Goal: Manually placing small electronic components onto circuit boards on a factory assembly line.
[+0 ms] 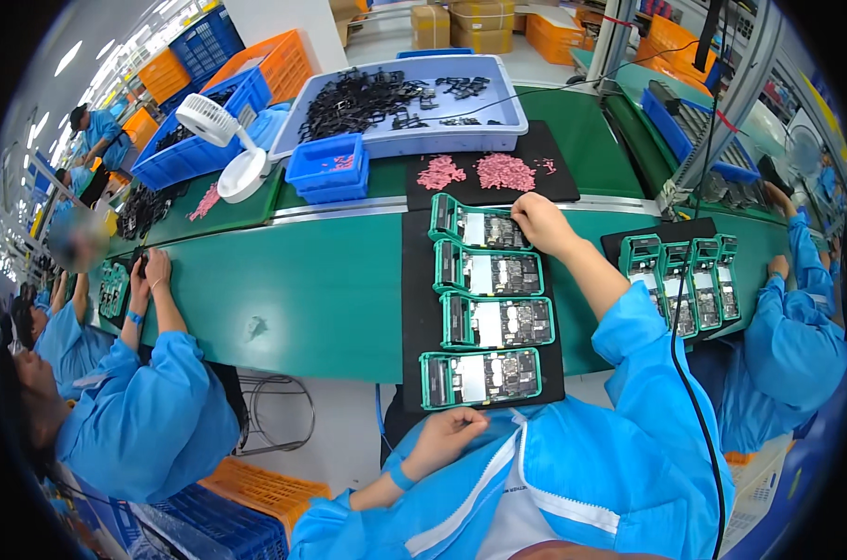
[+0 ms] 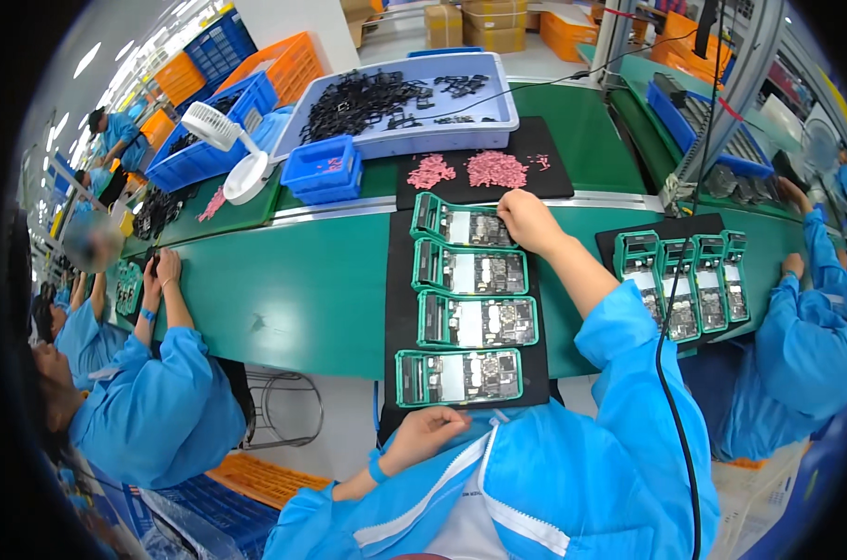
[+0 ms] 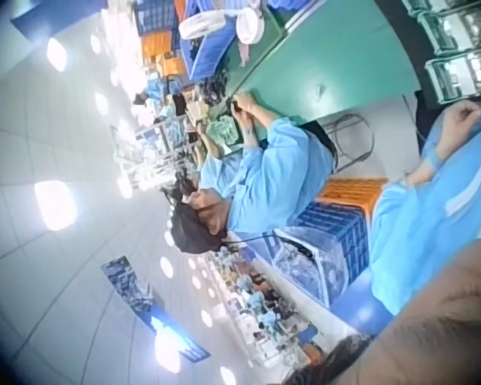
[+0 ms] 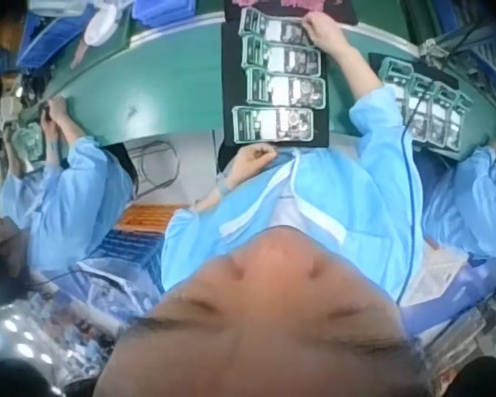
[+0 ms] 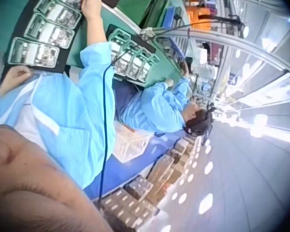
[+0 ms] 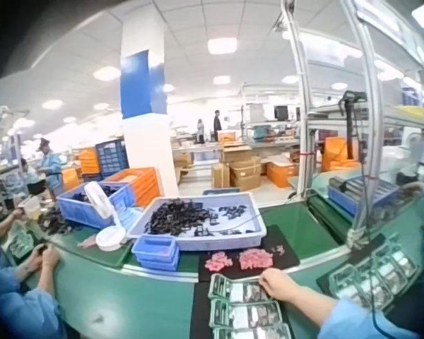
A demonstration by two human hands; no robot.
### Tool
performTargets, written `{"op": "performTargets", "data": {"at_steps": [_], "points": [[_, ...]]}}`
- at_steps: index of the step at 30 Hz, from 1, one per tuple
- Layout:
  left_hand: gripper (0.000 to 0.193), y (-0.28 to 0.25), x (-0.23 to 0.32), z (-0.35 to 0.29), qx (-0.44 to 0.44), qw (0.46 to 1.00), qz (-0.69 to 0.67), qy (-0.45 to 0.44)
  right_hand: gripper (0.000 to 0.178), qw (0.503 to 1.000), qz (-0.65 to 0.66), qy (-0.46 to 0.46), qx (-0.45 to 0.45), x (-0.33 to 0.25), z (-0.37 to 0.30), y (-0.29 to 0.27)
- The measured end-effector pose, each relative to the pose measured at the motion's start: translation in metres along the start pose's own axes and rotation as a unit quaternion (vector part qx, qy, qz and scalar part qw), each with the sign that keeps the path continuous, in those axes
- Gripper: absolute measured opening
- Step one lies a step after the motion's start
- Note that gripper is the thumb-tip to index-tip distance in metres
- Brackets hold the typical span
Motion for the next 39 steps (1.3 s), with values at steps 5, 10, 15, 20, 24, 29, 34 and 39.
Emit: {"op": "performTargets", "data": {"at_steps": [5,10,15,20,24,29,34,39], "points": [[0.010,-0.017,0.020,-0.007,-0.062,0.994,0.081,-0.044,0.003,0.998,-0.054,-0.040,-0.010,-0.005,0.003,0.000],[0.009,-0.050,0.061,-0.026,-0.069,0.984,0.164,-0.024,0.007,0.991,-0.108,-0.077,0.011,-0.006,-0.007,-0.002],[0.005,-0.072,0.138,-0.042,-0.016,0.954,0.247,0.168,0.010,0.989,-0.114,-0.090,0.002,-0.006,-0.005,0.000],[0.006,-0.068,0.208,-0.056,0.074,0.888,0.333,0.308,0.012,0.969,-0.189,-0.153,-0.052,-0.010,0.007,-0.004],[0.010,-0.051,0.250,-0.055,0.088,0.813,0.409,0.406,0.009,0.940,-0.239,-0.221,-0.104,-0.017,0.018,-0.006],[0.011,-0.027,0.289,-0.017,0.041,0.721,0.477,0.501,0.006,0.925,-0.268,-0.234,-0.133,-0.022,0.024,-0.006],[0.009,-0.001,0.297,0.057,0.008,0.708,0.486,0.512,0.005,0.945,-0.255,-0.159,-0.130,-0.017,0.011,-0.002],[0.009,0.029,0.266,0.146,-0.036,0.714,0.489,0.500,0.015,0.980,-0.159,-0.117,-0.021,-0.016,-0.010,-0.013]]}}
Point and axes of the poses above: each hand's wrist, its own z-axis towards the middle knuckle, its own y-axis out of the palm, x = y × z, the point moved 1 cm from there along z, towards the middle knuckle, and after that the axes turned 13 degrees about x, right-handed, at the moved point
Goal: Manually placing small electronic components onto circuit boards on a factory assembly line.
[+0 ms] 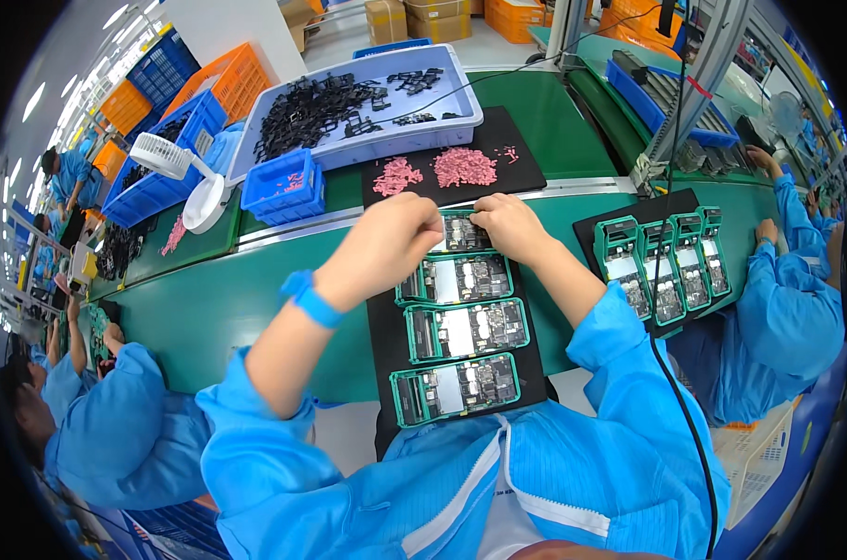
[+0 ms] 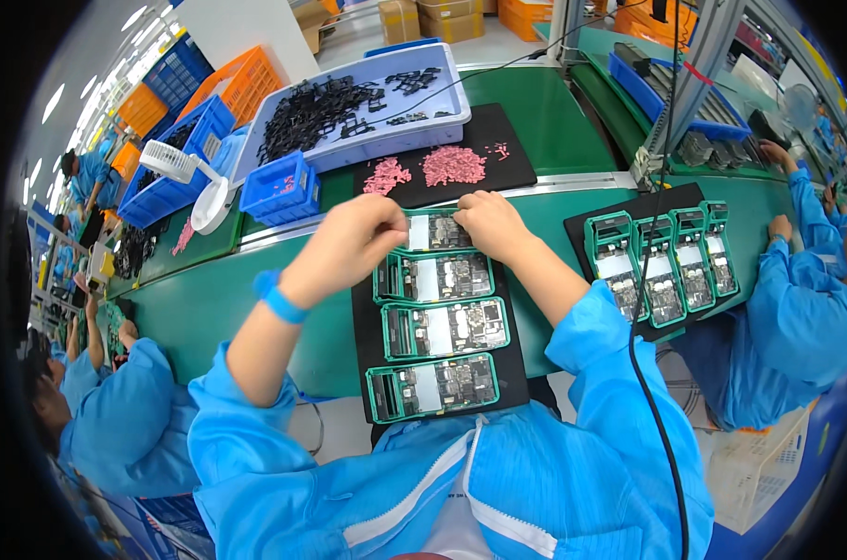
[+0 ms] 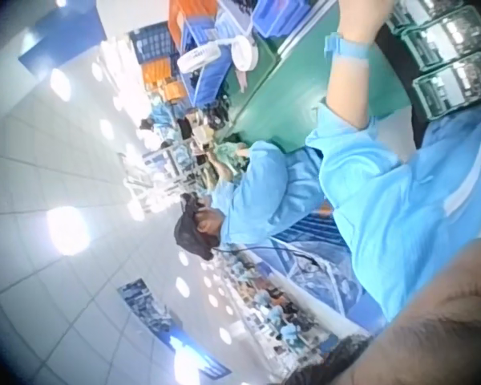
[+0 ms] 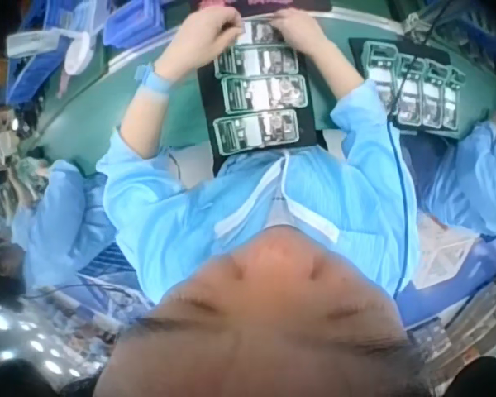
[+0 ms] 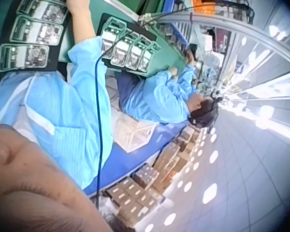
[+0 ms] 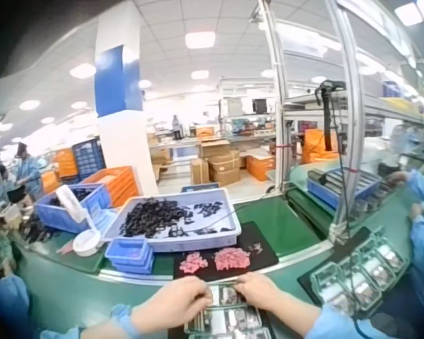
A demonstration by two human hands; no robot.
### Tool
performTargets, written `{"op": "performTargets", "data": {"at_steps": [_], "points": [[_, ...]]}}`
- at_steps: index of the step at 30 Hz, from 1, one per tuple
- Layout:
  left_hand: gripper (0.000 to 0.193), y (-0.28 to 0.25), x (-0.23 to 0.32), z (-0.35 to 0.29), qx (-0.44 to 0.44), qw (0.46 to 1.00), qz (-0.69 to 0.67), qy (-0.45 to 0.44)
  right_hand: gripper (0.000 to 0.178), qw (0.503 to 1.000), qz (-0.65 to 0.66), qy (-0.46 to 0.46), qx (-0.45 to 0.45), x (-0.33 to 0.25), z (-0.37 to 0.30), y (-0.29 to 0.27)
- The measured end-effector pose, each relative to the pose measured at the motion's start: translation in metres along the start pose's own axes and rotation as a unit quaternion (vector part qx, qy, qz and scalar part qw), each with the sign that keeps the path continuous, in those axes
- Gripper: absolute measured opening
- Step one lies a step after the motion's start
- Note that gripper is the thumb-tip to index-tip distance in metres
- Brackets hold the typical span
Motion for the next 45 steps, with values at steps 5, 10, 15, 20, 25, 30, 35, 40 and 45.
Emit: {"op": "performTargets", "data": {"at_steps": [5,10,15,20,25,30,35,40,45], "points": [[0.009,0.076,-0.031,0.005,-0.067,0.997,0.001,-0.049,0.026,0.980,0.094,0.125,0.119,0.000,-0.020,0.016],[0.007,0.117,-0.035,0.002,-0.097,0.993,0.058,0.022,0.026,0.955,0.171,0.179,0.162,0.012,-0.032,0.025],[0.007,0.128,-0.038,0.001,-0.089,0.983,0.143,0.072,0.025,0.951,0.180,0.174,0.181,0.010,-0.035,0.027],[0.008,0.130,-0.033,0.002,-0.084,0.972,0.181,0.121,0.025,0.950,0.181,0.183,0.177,0.011,-0.036,0.028],[0.003,0.130,-0.021,-0.003,-0.081,0.948,0.251,0.180,0.027,0.954,0.173,0.187,0.155,0.012,-0.037,0.030],[0.004,0.129,-0.022,-0.014,-0.079,0.963,0.215,0.139,0.025,0.953,0.175,0.187,0.161,0.010,-0.033,0.026],[0.011,0.116,-0.026,-0.017,-0.139,0.975,0.150,0.091,0.013,0.955,0.151,0.232,0.102,0.007,0.007,0.015],[0.013,0.046,-0.015,-0.019,-0.108,0.992,0.064,-0.001,0.008,0.979,0.115,0.159,0.062,0.015,0.065,0.046],[0.010,-0.038,-0.023,-0.017,-0.014,0.991,0.086,-0.099,0.008,0.988,0.102,0.112,0.030,0.019,0.100,0.091]]}}
Point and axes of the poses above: each hand's wrist, its own z-axis towards the middle knuckle, its own y-axis out of the palm, x = y × z, the point moved 1 cm from there along z, towards the middle knuckle, and after that the axes turned 13 degrees about x, right-handed, at the moved point
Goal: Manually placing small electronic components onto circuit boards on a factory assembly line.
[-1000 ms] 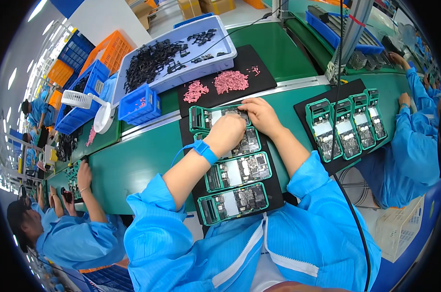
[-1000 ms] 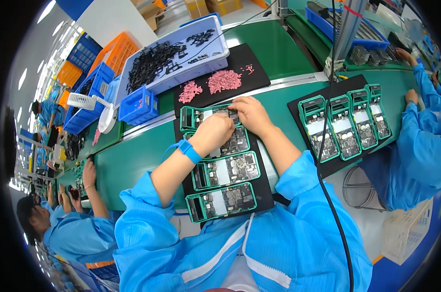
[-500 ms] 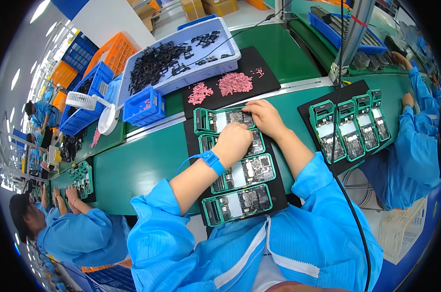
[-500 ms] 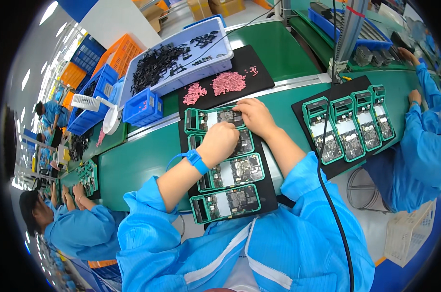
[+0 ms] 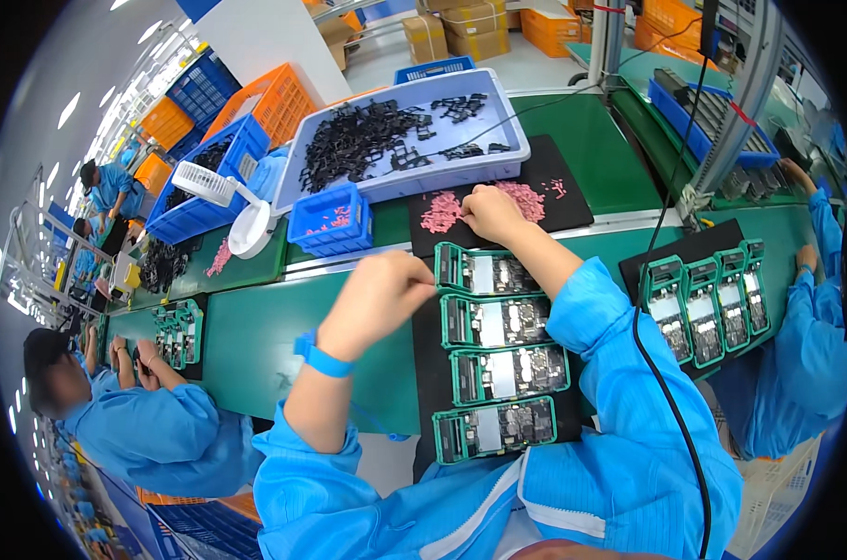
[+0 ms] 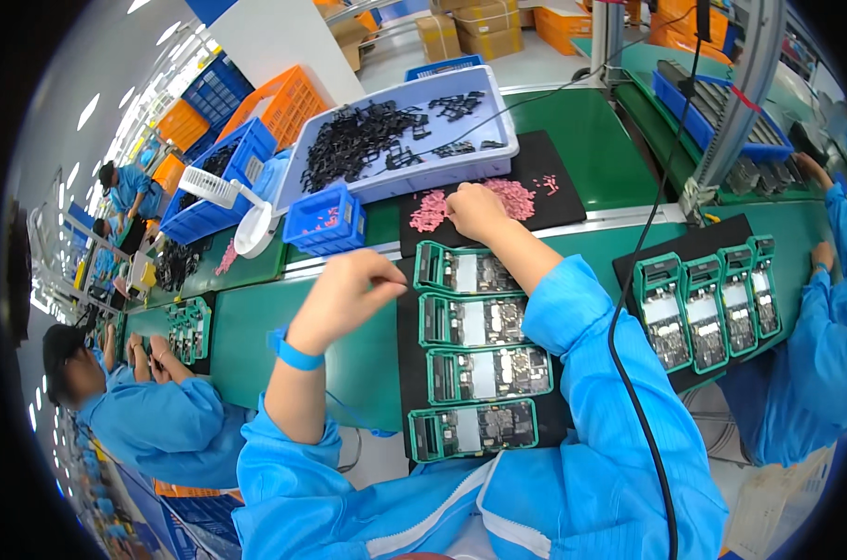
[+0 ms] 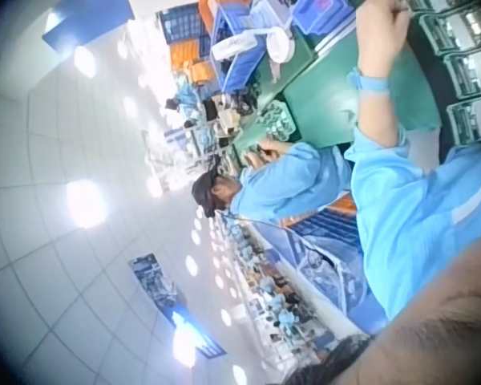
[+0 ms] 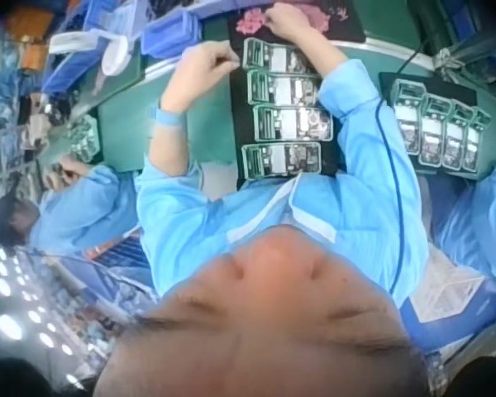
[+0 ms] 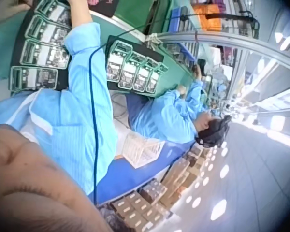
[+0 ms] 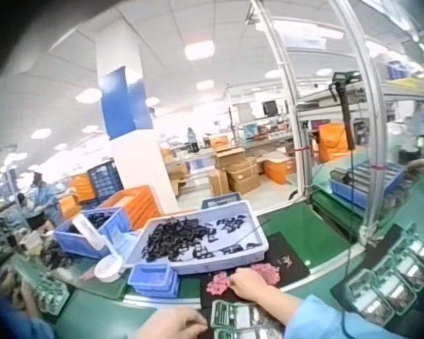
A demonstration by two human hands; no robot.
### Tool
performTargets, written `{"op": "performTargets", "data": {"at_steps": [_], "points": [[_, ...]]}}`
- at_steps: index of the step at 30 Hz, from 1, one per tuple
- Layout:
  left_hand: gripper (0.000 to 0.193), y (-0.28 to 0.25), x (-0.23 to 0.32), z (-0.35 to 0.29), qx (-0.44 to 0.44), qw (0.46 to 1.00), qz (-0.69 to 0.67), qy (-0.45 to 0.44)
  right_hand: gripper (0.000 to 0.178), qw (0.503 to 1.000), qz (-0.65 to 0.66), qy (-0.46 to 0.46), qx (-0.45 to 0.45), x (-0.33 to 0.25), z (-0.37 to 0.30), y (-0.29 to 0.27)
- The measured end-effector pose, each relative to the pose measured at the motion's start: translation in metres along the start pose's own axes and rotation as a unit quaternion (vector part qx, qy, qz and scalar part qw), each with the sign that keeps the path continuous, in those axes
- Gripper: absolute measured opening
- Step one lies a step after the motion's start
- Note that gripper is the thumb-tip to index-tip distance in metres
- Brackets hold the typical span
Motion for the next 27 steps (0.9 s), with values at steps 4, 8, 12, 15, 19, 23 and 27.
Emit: {"op": "performTargets", "data": {"at_steps": [4,8,12,15,19,23,27], "points": [[0.011,-0.005,-0.054,0.019,0.052,0.996,0.001,-0.073,0.010,0.994,-0.103,-0.024,-0.027,-0.008,0.009,0.019],[0.012,0.039,-0.106,0.044,0.012,0.996,-0.009,-0.090,0.018,0.983,-0.157,-0.075,-0.061,-0.013,0.008,0.021],[0.016,0.090,-0.135,0.071,0.034,0.996,0.023,-0.074,0.016,0.988,-0.128,-0.043,-0.072,-0.017,-0.002,-0.001],[0.017,0.110,-0.133,0.085,0.026,0.990,0.097,-0.099,0.015,0.989,-0.134,0.018,-0.064,-0.007,-0.016,-0.024],[0.015,0.126,-0.138,0.086,0.052,0.988,0.123,-0.080,0.014,0.982,-0.164,0.064,-0.064,-0.001,-0.038,-0.048],[0.013,0.128,-0.139,0.086,0.012,0.991,0.118,-0.068,0.011,0.977,-0.178,0.087,-0.079,0.008,-0.055,-0.057],[0.015,0.128,-0.141,0.081,0.017,0.994,0.106,-0.024,0.017,0.976,-0.187,0.080,-0.074,0.011,-0.060,-0.058]]}}
Point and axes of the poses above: each hand's wrist, its own z-axis towards the middle knuckle, its own y-axis out of the palm, x = y × z, the point moved 1 cm from there along z, towards the middle knuckle, and after that the axes turned 13 degrees about x, right-handed, at the moved point
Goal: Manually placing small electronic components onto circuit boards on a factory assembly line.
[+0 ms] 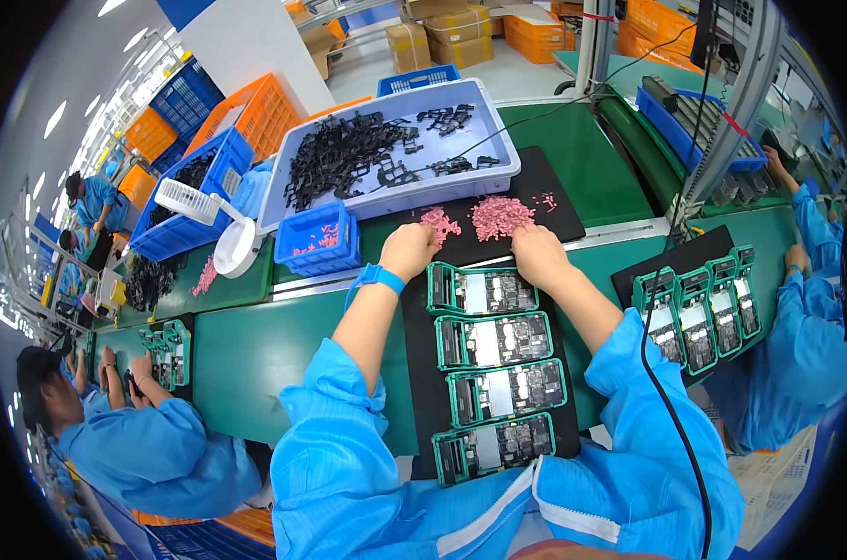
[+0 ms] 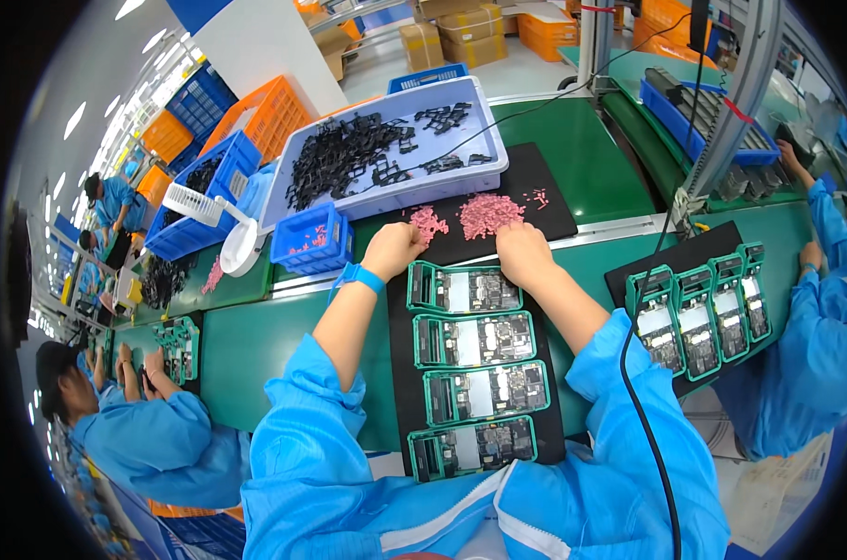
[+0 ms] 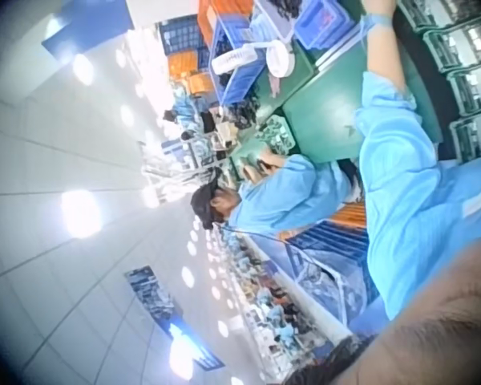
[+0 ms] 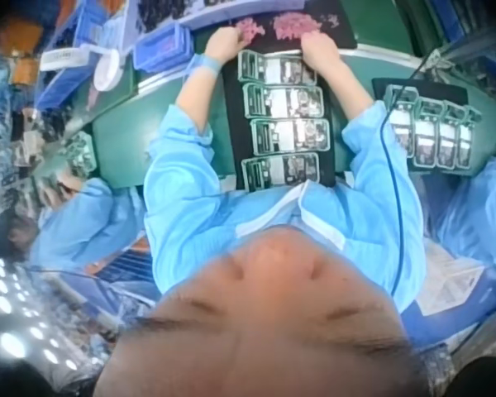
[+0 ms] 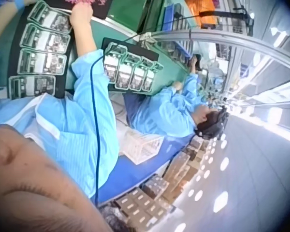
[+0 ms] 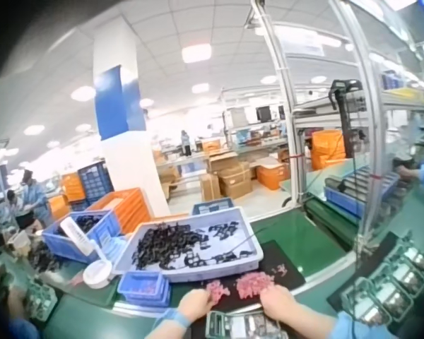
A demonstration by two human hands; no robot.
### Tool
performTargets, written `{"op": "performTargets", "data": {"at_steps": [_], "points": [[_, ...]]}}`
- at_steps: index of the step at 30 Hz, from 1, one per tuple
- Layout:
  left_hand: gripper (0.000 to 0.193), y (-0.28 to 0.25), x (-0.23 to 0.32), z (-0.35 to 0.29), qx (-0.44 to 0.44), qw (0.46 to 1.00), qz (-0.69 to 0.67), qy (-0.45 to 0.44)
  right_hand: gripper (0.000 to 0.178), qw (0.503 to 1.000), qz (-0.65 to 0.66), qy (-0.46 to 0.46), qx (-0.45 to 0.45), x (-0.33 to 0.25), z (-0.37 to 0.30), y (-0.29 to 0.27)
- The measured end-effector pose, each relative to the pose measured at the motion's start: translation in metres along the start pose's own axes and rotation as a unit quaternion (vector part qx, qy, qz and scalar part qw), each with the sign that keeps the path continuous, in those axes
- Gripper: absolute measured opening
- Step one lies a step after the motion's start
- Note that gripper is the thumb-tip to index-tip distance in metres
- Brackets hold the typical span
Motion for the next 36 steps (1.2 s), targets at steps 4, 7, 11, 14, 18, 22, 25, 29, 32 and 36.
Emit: {"op": "performTargets", "data": {"at_steps": [4,7,11,14,18,22,25,29,32,36], "points": [[0.016,-0.004,-0.002,-0.001,0.021,1.000,-0.014,-0.016,0.018,1.000,0.009,0.010,0.016,0.000,0.000,-0.007],[0.017,-0.006,-0.007,0.000,0.007,1.000,-0.005,-0.016,0.015,0.998,0.041,0.033,0.032,0.003,-0.006,-0.016],[0.017,-0.010,-0.006,-0.002,0.017,1.000,0.020,-0.012,0.006,0.994,0.062,0.054,0.067,0.007,-0.022,-0.030],[0.013,-0.028,0.013,0.004,0.033,0.997,-0.062,-0.029,0.006,0.988,0.107,0.089,0.070,0.014,-0.042,-0.048],[0.010,-0.054,0.076,0.000,0.002,0.988,-0.147,0.043,0.009,0.985,0.131,0.109,0.033,0.018,-0.075,-0.060],[0.012,-0.051,0.134,-0.029,-0.121,0.970,-0.179,0.115,0.007,0.986,0.149,0.074,0.005,0.012,-0.098,-0.063],[0.011,-0.033,0.152,-0.050,-0.171,0.959,-0.178,0.141,0.004,0.987,0.158,0.041,-0.006,0.005,-0.106,-0.064],[0.010,-0.024,0.161,-0.063,-0.165,0.969,-0.116,0.145,0.004,0.986,0.162,0.029,0.021,0.007,-0.114,-0.060],[0.010,-0.022,0.152,-0.062,-0.118,0.978,-0.105,0.135,0.004,0.984,0.171,0.024,0.029,0.008,-0.115,-0.058],[0.009,-0.020,0.138,-0.045,-0.086,0.990,-0.036,0.104,0.005,0.983,0.175,0.028,0.036,0.009,-0.118,-0.058]]}}
Point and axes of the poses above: each hand's wrist, its own z-axis towards the middle knuckle, its own y-axis out of the palm, x = y × z, the point moved 1 cm from there along z, towards the middle knuckle, and after that the axes turned 13 degrees about x, right-handed, at the moved point
